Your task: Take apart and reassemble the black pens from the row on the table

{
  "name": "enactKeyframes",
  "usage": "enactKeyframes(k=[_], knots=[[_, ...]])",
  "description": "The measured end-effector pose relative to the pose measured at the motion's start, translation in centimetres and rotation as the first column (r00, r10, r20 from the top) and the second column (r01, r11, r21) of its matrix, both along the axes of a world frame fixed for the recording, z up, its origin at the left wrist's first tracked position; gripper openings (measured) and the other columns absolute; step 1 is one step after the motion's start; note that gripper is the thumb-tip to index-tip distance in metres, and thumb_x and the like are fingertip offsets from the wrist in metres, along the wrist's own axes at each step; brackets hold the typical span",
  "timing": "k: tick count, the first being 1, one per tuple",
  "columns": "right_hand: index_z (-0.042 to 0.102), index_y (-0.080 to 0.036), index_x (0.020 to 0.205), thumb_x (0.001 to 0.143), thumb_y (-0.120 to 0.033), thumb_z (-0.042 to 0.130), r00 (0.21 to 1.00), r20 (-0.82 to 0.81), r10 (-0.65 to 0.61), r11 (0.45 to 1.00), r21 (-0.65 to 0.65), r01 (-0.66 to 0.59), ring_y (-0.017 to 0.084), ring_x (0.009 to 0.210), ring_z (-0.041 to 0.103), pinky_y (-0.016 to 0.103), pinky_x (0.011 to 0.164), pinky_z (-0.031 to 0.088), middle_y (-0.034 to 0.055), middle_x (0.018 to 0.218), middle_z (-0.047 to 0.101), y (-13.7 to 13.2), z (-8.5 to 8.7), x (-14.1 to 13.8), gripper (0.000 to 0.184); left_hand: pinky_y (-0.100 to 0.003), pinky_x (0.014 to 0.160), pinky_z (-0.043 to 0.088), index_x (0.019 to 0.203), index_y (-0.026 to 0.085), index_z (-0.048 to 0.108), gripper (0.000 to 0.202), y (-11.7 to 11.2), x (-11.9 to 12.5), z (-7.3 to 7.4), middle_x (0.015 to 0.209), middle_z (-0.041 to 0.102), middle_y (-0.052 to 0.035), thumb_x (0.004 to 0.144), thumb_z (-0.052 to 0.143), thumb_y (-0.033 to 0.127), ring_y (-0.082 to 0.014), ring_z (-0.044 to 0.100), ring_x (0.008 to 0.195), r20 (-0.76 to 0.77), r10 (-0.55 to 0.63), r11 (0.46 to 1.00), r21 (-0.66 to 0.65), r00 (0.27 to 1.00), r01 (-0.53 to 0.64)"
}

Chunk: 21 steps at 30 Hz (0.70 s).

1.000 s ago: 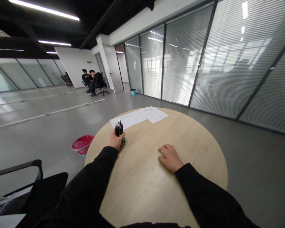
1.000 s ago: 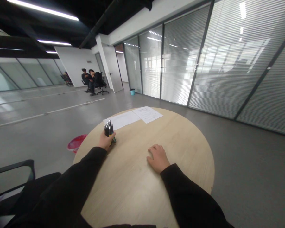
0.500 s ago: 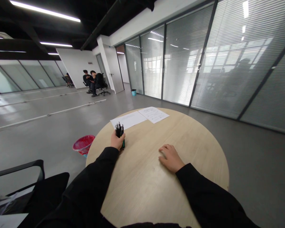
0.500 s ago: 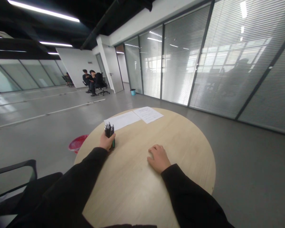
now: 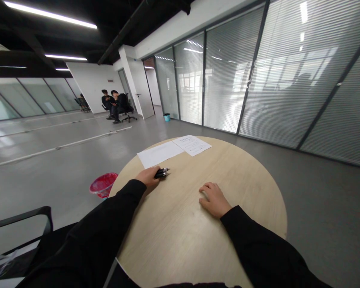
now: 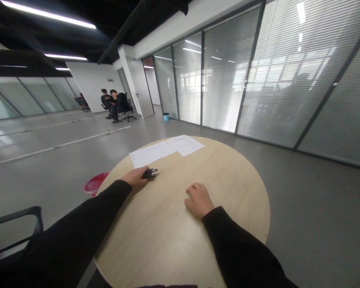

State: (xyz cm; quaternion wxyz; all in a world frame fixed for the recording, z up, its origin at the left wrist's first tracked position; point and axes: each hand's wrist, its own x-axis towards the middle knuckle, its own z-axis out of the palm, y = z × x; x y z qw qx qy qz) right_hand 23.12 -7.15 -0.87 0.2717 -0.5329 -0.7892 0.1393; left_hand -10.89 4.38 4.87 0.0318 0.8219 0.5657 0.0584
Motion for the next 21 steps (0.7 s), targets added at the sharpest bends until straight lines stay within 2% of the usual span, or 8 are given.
enactKeyframes(k=[4, 8, 16, 21], knots=[[0.065, -0.018, 0.106, 0.079, -0.024, 0.064, 1.000, 0.006, 0.004, 1.000, -0.011, -0.004, 0.024, 0.109, 0.047, 0.037, 0.096, 0.037, 0.0096, 0.113, 0.058, 0.1, -0.1, 0.0, 0.027, -0.033, 0.080, 0.043, 0.101, 0.022, 0.060, 0.026, -0.5, 0.1, -0.8, 0.099, 0.067, -0.0093, 0.078, 0.055, 0.031, -0.0263, 0.061, 0.092, 0.008, -0.009, 0.997, 0.079, 1.000, 0.008], [0.065, -0.018, 0.106, 0.079, -0.025, 0.063, 1.000, 0.006, 0.006, 1.000, -0.009, -0.006, 0.025, 0.110, 0.046, 0.037, 0.097, 0.036, 0.0096, 0.113, 0.058, 0.1, -0.1, 0.1, 0.028, -0.035, 0.085, 0.043, 0.105, 0.020, 0.061, 0.038, -0.8, 0.0, -1.2, 0.105, 0.063, -0.0116, 0.084, 0.052, 0.050, -0.0276, 0.058, 0.097, -0.025, 0.018, 0.992, 0.128, 1.000, -0.014], [0.065, -0.018, 0.106, 0.079, -0.024, 0.062, 1.000, 0.012, 0.009, 1.000, -0.012, -0.009, 0.024, 0.110, 0.046, 0.036, 0.097, 0.035, 0.0098, 0.113, 0.058, 0.1, 0.0, 0.1, 0.028, -0.040, 0.087, 0.040, 0.114, 0.019, 0.059, 0.059, -1.6, 0.9, -1.6, 0.112, 0.058, -0.0148, 0.082, 0.048, 0.068, -0.0324, 0.052, 0.105, -0.094, 0.166, 0.973, 0.175, 0.982, -0.148], [0.065, -0.018, 0.107, 0.080, -0.025, 0.062, 1.000, 0.019, 0.007, 1.000, -0.027, -0.006, 0.024, 0.110, 0.046, 0.036, 0.097, 0.035, 0.0095, 0.114, 0.058, 0.1, -0.1, 0.0, 0.028, -0.044, 0.089, 0.039, 0.119, 0.019, 0.056, 0.065, -2.0, 1.4, -1.4, 0.118, 0.057, -0.0157, 0.082, 0.044, 0.071, -0.0341, 0.050, 0.109, -0.160, 0.201, 0.967, 0.188, 0.966, -0.170]])
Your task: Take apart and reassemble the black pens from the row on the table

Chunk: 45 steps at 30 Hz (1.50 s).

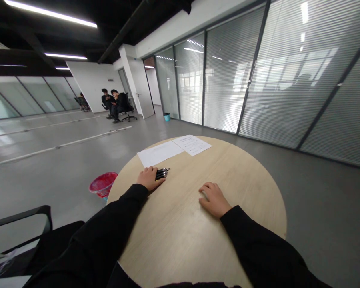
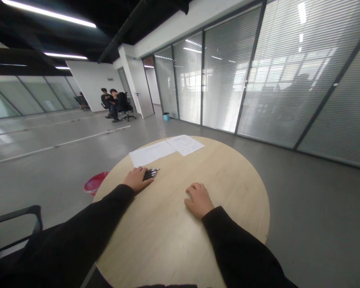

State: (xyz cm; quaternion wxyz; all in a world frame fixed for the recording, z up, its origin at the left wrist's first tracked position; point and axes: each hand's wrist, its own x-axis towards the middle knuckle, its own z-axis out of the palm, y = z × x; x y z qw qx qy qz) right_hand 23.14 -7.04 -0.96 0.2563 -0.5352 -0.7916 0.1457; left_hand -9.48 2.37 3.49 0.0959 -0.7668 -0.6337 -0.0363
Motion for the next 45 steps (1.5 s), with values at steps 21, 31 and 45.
enactKeyframes(k=[21, 31, 45], knots=[[0.066, -0.018, 0.106, 0.079, -0.025, 0.061, 1.000, -0.013, 0.002, 1.000, 0.005, -0.002, 0.025, 0.110, 0.046, 0.036, 0.098, 0.036, 0.0101, 0.114, 0.057, -0.2, 0.2, 0.0, 0.028, -0.040, 0.088, 0.044, 0.115, 0.018, 0.059, 0.056, 1.4, -2.4, 0.3, 0.108, 0.059, -0.0121, 0.079, 0.054, 0.061, -0.0302, 0.056, 0.100, 0.097, -0.134, 0.986, -0.083, 0.986, 0.142], [0.065, -0.019, 0.107, 0.080, -0.026, 0.061, 1.000, 0.009, -0.004, 1.000, 0.002, 0.004, 0.024, 0.110, 0.046, 0.036, 0.097, 0.036, 0.0094, 0.114, 0.057, -0.1, 0.1, 0.0, 0.028, -0.040, 0.088, 0.043, 0.119, 0.017, 0.058, 0.061, 0.8, -1.9, 0.8, 0.111, 0.059, -0.0135, 0.079, 0.052, 0.063, -0.0311, 0.056, 0.102, 0.060, -0.108, 0.991, -0.075, 0.992, 0.112], [0.065, -0.018, 0.108, 0.080, -0.027, 0.061, 1.000, 0.027, 0.004, 1.000, 0.002, -0.004, 0.024, 0.109, 0.046, 0.035, 0.097, 0.036, 0.0096, 0.115, 0.057, -0.1, 0.2, 0.1, 0.029, -0.041, 0.092, 0.041, 0.125, 0.019, 0.056, 0.070, 1.3, -1.9, 0.7, 0.117, 0.058, -0.0139, 0.076, 0.053, 0.069, -0.0322, 0.054, 0.108, 0.031, -0.092, 0.991, -0.095, 0.995, 0.095]])
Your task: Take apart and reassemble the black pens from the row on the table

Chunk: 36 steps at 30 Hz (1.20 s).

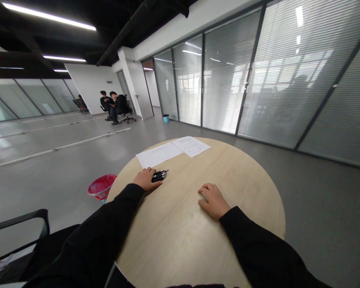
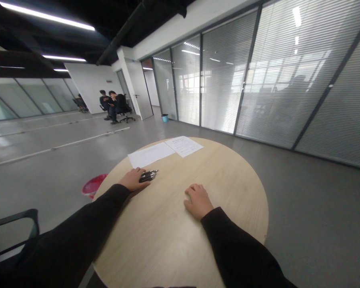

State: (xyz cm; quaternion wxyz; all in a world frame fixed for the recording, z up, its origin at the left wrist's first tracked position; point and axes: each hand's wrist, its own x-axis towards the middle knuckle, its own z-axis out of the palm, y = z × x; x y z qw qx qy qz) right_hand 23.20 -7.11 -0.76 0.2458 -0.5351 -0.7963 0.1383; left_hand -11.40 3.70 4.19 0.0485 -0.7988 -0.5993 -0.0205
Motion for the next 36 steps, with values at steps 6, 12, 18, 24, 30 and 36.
enactKeyframes(k=[6, 12, 18, 24, 30, 36], knots=[[0.063, -0.019, 0.110, 0.082, -0.027, 0.059, 1.000, 0.031, -0.003, 1.000, -0.013, 0.003, 0.025, 0.111, 0.046, 0.036, 0.097, 0.036, 0.0099, 0.117, 0.056, 0.0, 0.1, 0.0, 0.030, -0.042, 0.091, 0.041, 0.123, 0.018, 0.058, 0.072, 0.1, -0.3, -0.2, 0.116, 0.058, -0.0151, 0.074, 0.054, 0.071, -0.0334, 0.053, 0.108, 0.028, 0.004, 1.000, -0.014, 1.000, -0.003], [0.064, -0.018, 0.110, 0.081, -0.027, 0.060, 1.000, 0.022, 0.004, 1.000, -0.012, -0.004, 0.025, 0.111, 0.046, 0.036, 0.097, 0.035, 0.0101, 0.117, 0.057, 0.0, 0.0, 0.0, 0.031, -0.045, 0.095, 0.040, 0.129, 0.018, 0.055, 0.078, 0.0, -0.4, -0.1, 0.121, 0.056, -0.0158, 0.073, 0.055, 0.072, -0.0347, 0.051, 0.110, 0.034, 0.018, 1.000, 0.004, 0.999, -0.018], [0.064, -0.018, 0.112, 0.083, -0.030, 0.061, 0.997, 0.062, 0.037, 0.999, -0.003, -0.036, 0.025, 0.111, 0.047, 0.037, 0.097, 0.036, 0.0104, 0.117, 0.057, 0.1, 0.6, 0.3, 0.031, -0.049, 0.103, 0.035, 0.131, 0.019, 0.051, 0.070, -2.2, 3.6, 0.3, 0.129, 0.051, -0.0154, 0.078, 0.058, 0.064, -0.0349, 0.046, 0.118, 0.122, -0.135, 0.989, 0.078, 0.983, 0.126], [0.053, -0.017, 0.134, 0.080, -0.053, 0.065, 0.975, 0.200, 0.092, 0.991, 0.075, -0.109, 0.030, 0.127, 0.039, 0.044, 0.109, 0.027, 0.0158, 0.136, 0.048, 1.5, 1.8, 2.2, 0.066, -0.051, 0.113, 0.026, 0.143, 0.024, 0.042, 0.076, -5.6, 11.0, -1.3, 0.149, 0.039, -0.0144, 0.082, 0.050, 0.069, -0.0350, 0.034, 0.136, 0.195, -0.357, 0.933, 0.023, 0.914, 0.360], [0.024, -0.024, 0.154, 0.076, -0.076, 0.054, 0.941, 0.333, 0.054, 0.998, -0.054, -0.038, 0.039, 0.146, 0.007, 0.062, 0.113, 0.004, 0.0151, 0.161, 0.016, 1.9, 1.0, 2.8, 0.098, -0.062, 0.113, 0.017, 0.154, 0.029, 0.023, 0.090, -6.8, 13.6, -3.3, 0.162, 0.019, -0.0126, 0.081, 0.038, 0.079, -0.0421, 0.016, 0.146, 0.153, -0.282, 0.944, -0.131, 0.947, 0.303], [0.017, -0.025, 0.156, 0.075, -0.079, 0.050, 0.926, 0.371, 0.074, 0.991, -0.129, -0.027, 0.040, 0.147, -0.001, 0.065, 0.111, 0.000, 0.0122, 0.163, 0.005, 1.9, 0.9, 2.8, 0.102, -0.066, 0.112, 0.012, 0.154, 0.034, 0.023, 0.093, -7.1, 13.4, -3.8, 0.162, 0.015, -0.0109, 0.076, 0.040, 0.083, -0.0436, 0.010, 0.147, 0.143, -0.315, 0.936, -0.118, 0.938, 0.332]])
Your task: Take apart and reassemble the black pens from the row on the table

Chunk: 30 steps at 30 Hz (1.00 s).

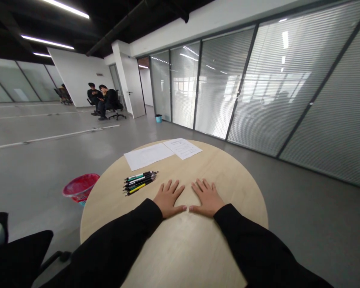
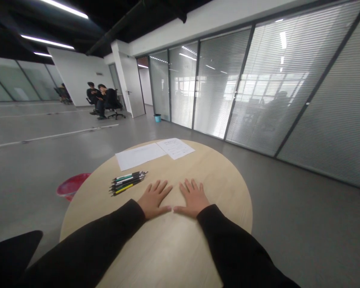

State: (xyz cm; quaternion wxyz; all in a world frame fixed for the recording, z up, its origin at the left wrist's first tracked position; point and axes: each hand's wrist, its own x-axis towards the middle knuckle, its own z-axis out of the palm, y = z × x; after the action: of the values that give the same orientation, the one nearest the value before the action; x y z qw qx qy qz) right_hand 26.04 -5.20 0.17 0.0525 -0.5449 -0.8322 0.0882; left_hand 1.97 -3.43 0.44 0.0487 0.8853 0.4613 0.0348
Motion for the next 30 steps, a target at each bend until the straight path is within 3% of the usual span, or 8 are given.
enactKeyframes(k=[17, 30], knots=[[0.018, -0.026, 0.155, 0.084, -0.071, 0.047, 1.000, 0.012, 0.001, 1.000, -0.026, -0.001, 0.037, 0.148, 0.001, 0.065, 0.112, 0.004, 0.0111, 0.163, 0.006, -0.08, 0.10, -0.30, 0.090, -0.069, 0.110, 0.013, 0.153, 0.035, 0.025, 0.092, 0.09, 0.01, -0.05, 0.162, 0.017, -0.0107, 0.076, 0.042, 0.082, -0.0452, 0.013, 0.146, 0.013, 0.001, 1.000, 0.001, 1.000, -0.001], [0.021, -0.025, 0.155, 0.081, -0.080, 0.040, 1.000, -0.006, 0.008, 1.000, -0.004, -0.008, 0.039, 0.148, 0.003, 0.065, 0.112, 0.003, 0.0121, 0.163, 0.007, 0.07, -0.21, -0.38, 0.095, -0.068, 0.111, 0.009, 0.153, 0.034, 0.024, 0.092, 0.04, 0.09, 0.01, 0.162, 0.015, -0.0104, 0.076, 0.040, 0.083, -0.0454, 0.008, 0.146, 0.017, 0.013, 1.000, 0.028, 1.000, -0.014]])
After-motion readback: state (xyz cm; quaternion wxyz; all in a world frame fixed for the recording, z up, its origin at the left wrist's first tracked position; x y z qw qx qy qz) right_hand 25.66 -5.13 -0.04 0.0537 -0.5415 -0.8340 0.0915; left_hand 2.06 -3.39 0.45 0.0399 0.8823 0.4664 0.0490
